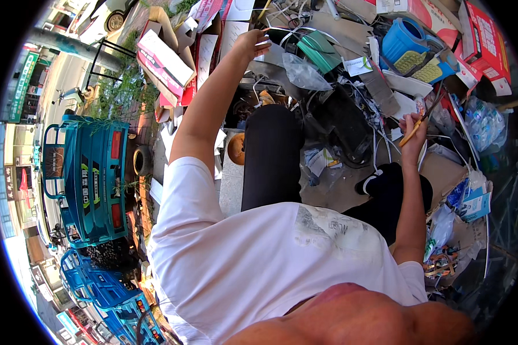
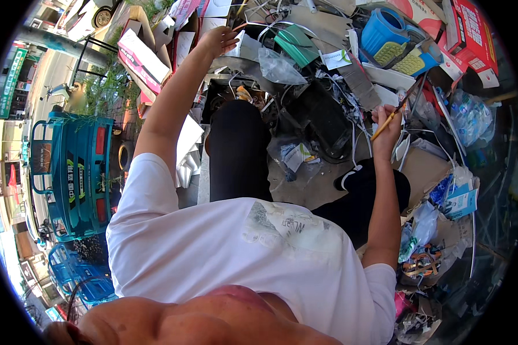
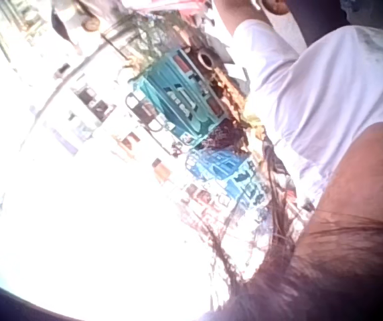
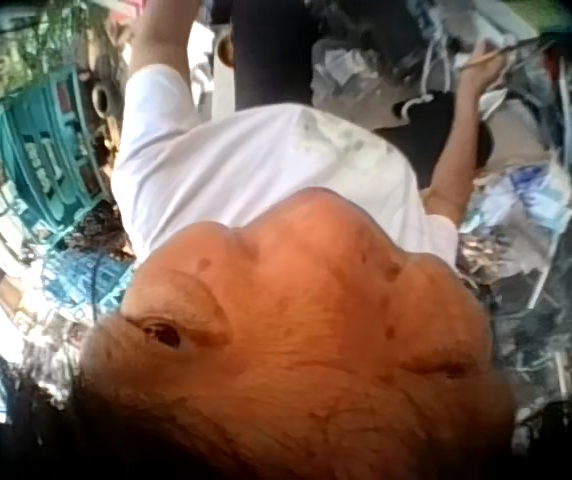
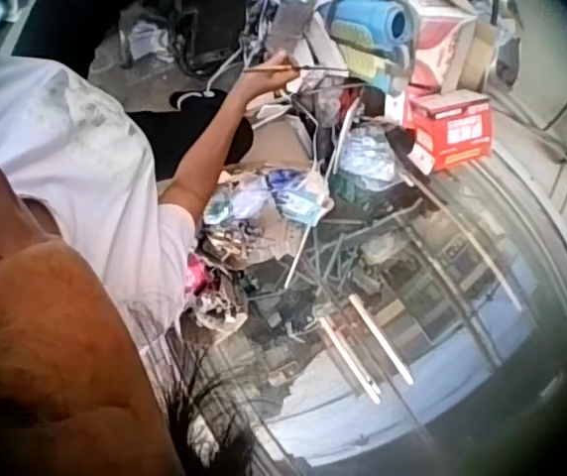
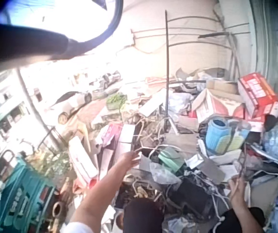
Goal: The person cuts and tears cardboard boxes using shears and by hand while sorting through various discarded materials.
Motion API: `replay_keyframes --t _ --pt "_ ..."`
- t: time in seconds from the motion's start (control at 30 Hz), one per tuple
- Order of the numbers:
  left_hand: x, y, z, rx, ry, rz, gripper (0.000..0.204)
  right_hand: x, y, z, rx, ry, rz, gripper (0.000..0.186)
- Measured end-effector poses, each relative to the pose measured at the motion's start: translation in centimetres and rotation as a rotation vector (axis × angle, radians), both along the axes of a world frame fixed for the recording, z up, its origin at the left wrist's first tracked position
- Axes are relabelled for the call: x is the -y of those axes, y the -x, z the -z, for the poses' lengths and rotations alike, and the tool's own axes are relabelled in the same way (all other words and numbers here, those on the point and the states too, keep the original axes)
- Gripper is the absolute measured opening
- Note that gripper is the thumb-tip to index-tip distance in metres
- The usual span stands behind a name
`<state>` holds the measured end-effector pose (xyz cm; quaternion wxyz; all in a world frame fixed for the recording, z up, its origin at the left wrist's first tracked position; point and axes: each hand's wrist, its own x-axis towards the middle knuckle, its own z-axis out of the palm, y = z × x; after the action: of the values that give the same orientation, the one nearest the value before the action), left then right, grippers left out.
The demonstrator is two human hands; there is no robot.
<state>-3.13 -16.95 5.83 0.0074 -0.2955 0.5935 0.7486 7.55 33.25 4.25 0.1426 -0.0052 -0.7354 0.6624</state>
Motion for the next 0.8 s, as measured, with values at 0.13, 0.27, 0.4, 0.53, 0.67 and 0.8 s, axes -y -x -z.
replay_keyframes --t 0.13,0.27,0.4,0.53,0.67,0.8 --pt "-3.7 -0.6 -0.5 0.018 0.027 0.191 0.036 -0.7 -0.4 -0.7 0.105 0.186 0.036 0.021" --pt "-7.5 -0.1 -2.0 0.02 0.073 0.33 0.037 -2.3 -0.8 -1.1 0.153 0.341 0.035 0.024" --pt "-10.7 0.8 -3.0 0.02 0.12 0.46 0.035 -4.6 0.2 -3.0 0.143 0.414 0.104 0.025" --pt "-14.0 1.6 -3.0 0.04 0.164 0.512 0.032 -6.9 1.9 -6.9 0.019 0.533 0.068 0.025" --pt "-17.2 3.3 -0.6 0.06 0.167 0.597 0.035 -9.1 3.8 -6.4 -0.022 0.572 0.123 0.022" --pt "-22.1 5.0 1.9 0.073 0.248 0.71 0.037 -11.1 3.3 -1.7 0.2 0.805 0.276 0.017"
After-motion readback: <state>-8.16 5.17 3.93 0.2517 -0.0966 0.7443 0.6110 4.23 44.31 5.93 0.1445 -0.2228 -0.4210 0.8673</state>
